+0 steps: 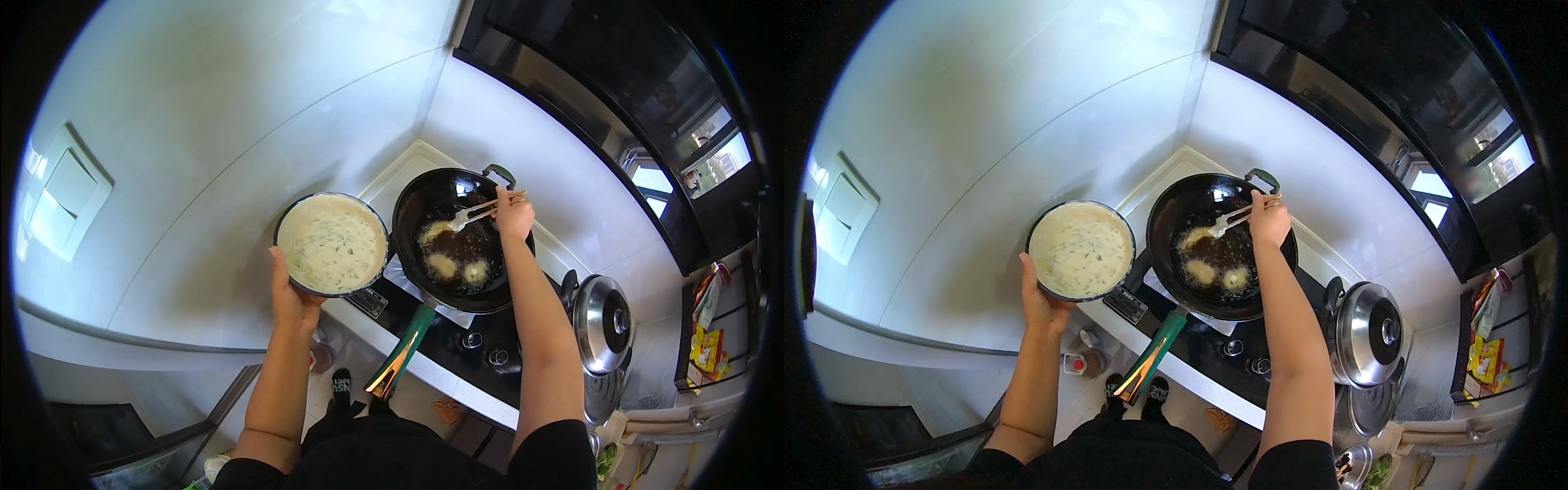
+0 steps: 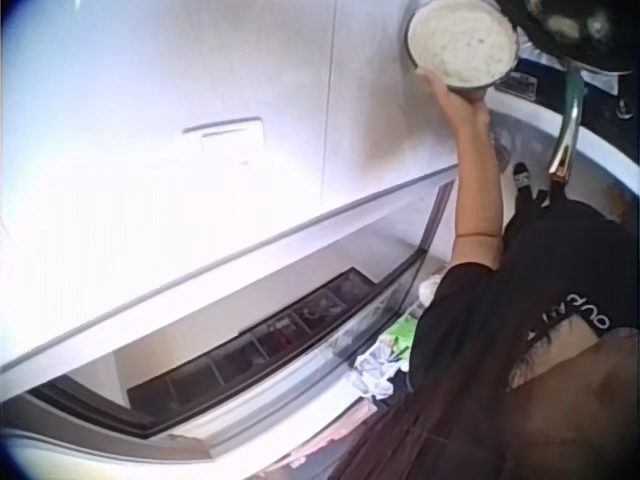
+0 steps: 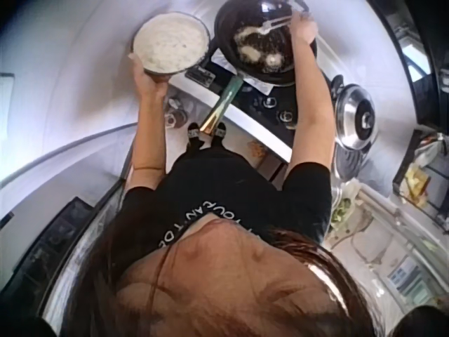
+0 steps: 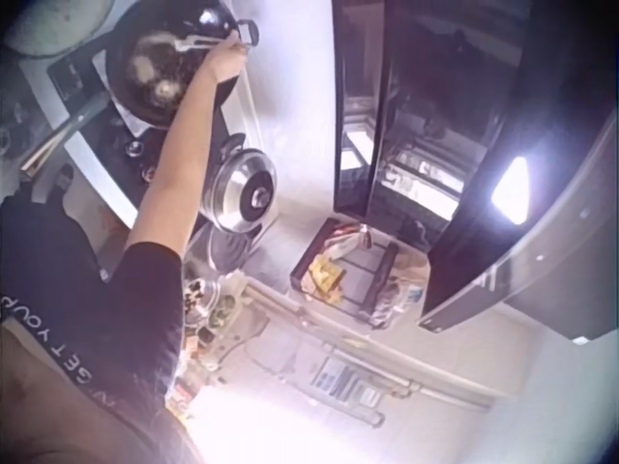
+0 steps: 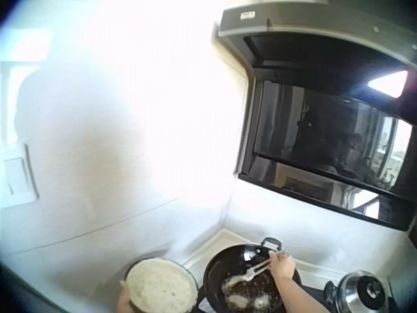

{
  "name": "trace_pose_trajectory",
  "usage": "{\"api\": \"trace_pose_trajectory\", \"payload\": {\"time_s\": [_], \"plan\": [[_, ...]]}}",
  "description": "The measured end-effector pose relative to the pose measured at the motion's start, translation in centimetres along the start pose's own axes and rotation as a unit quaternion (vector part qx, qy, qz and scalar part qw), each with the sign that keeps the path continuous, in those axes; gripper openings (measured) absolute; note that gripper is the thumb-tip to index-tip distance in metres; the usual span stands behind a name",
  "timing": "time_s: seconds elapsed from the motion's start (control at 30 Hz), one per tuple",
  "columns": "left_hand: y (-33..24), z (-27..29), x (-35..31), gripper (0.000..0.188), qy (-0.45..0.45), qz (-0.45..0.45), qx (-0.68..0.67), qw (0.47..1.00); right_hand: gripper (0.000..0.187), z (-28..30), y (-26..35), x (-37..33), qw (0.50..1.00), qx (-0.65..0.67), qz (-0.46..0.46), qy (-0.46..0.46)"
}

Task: The person uses chopsticks to transfer small pieces of batter from a bowl into a pan of hot oil, frying them.

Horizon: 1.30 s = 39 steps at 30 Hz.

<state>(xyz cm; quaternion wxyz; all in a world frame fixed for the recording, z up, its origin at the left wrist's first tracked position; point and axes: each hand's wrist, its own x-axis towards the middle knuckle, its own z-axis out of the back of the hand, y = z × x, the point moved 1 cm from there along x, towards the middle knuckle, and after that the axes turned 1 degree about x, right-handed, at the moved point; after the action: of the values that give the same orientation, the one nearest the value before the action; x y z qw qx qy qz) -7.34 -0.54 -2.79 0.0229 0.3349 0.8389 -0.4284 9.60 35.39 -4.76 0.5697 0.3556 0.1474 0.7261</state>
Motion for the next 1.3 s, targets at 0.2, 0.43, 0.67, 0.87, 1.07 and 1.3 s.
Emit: {"api": "trace_pose_trajectory", "payload": {"time_s": [0.2,0.43,0.67,0.87,1.07,1.3], "plan": [[0.5,1.0,0.3,0.071,0.027,0.018,-0.011,0.999,0.040,1.4,-0.2,2.0,1.000,-0.013,0.004,0.008],[1.1,0.3,-0.1,0.072,0.021,0.022,-0.018,0.999,0.039,2.9,-1.3,3.3,0.998,-0.065,0.016,-0.012],[1.4,-0.1,-0.5,0.072,0.027,0.023,-0.009,0.999,0.037,5.6,-4.4,3.2,0.996,-0.054,-0.076,0.010],[1.4,-0.6,-0.9,0.072,0.024,0.023,-0.010,0.999,0.039,7.1,-7.0,2.7,0.997,-0.062,-0.043,0.001],[1.7,-0.3,-1.1,0.071,0.035,0.023,-0.008,0.999,0.039,9.5,-7.3,0.1,0.998,0.005,-0.043,0.048],[1.1,0.4,-1.7,0.072,0.038,0.023,-0.020,0.999,0.038,8.0,-2.2,-2.0,0.986,-0.074,0.147,0.024]]}}
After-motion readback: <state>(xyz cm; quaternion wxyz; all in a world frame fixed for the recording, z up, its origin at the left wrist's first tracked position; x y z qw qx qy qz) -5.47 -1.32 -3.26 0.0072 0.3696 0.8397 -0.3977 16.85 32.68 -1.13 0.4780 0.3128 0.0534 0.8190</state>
